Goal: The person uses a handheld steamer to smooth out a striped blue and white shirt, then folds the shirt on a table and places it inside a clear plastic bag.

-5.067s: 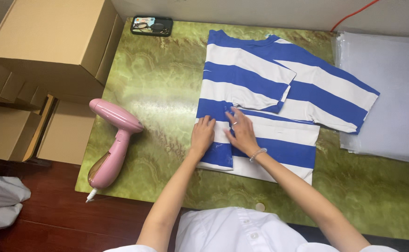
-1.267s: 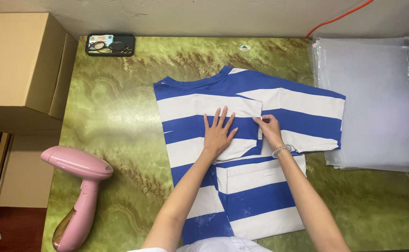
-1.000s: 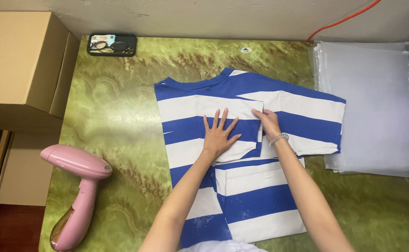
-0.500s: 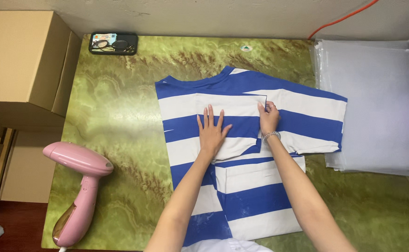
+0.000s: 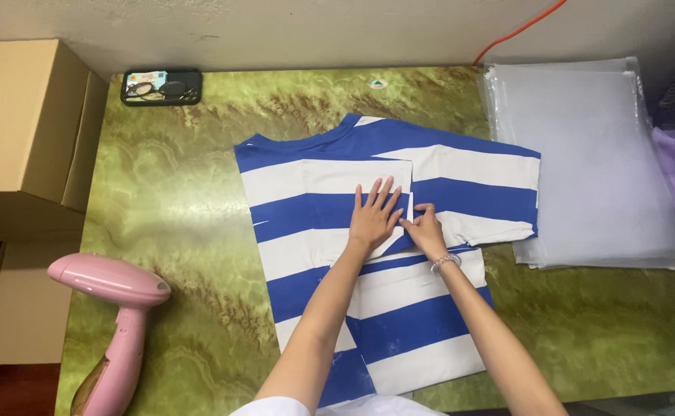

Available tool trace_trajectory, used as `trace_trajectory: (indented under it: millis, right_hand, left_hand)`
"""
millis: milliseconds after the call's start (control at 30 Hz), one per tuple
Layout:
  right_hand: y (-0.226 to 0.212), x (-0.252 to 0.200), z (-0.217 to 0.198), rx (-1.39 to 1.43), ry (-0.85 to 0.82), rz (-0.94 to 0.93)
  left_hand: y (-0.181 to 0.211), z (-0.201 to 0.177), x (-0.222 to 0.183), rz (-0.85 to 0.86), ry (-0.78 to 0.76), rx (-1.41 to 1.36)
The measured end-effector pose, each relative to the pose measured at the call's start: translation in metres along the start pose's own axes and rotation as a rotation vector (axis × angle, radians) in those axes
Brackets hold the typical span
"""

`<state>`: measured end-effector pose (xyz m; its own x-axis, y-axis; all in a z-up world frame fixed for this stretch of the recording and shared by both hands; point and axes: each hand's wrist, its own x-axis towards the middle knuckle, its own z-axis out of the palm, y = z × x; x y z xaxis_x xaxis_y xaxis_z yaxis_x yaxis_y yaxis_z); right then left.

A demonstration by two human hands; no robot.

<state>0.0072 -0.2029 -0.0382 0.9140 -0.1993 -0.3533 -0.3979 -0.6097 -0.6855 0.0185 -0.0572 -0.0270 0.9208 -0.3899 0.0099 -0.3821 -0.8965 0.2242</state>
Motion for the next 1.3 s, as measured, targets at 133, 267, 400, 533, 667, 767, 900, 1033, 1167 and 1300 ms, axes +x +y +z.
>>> trace_trajectory:
  millis: [133,267,400,533,667,767,900,1033,1167,1300]
  right_hand:
    - [-0.005,-0.008,0.001,0.010,-0.008,-0.009]
    - [-0.021,-0.010,0.011,0.012,0.046,-0.100]
    - [-0.075,-0.029,0.025,-0.037,0.064,-0.333]
    - [-0.132,-0.058,0.038,-0.203,-0.021,-0.516]
    - [-0.148,-0.068,0.061,-0.352,-0.161,-0.618]
    - [-0.152,-0.083,0.077,-0.365,-0.232,-0.692]
    - [-0.143,-0.097,0.088,-0.354,-0.337,-0.779]
    - [-0.144,-0.102,0.081,-0.337,-0.339,-0.763]
    - [-0.142,-0.106,0.079,-0.153,-0.428,-0.739]
    - [-0.126,-0.098,0.076,0.038,-0.328,-0.736]
  left_hand:
    - [-0.003,0.001,0.002,0.011,0.029,0.018]
    - [-0.011,0.001,0.004,-0.040,0.064,-0.344]
    - [-0.032,-0.026,0.000,-0.569,0.141,-1.253]
    - [-0.064,-0.013,-0.008,-0.601,0.081,-1.651]
    - [-0.107,0.002,-0.024,-0.703,0.308,-1.968]
    - [-0.132,0.006,-0.042,-0.760,0.421,-1.965]
    - [-0.134,-0.004,-0.059,-0.862,0.512,-1.745]
    - [-0.156,0.017,-0.044,-0.811,0.667,-1.513]
    - [-0.160,0.001,-0.050,-0.743,0.651,-1.329]
    - [-0.186,0.024,-0.061,-0.841,0.566,-1.123]
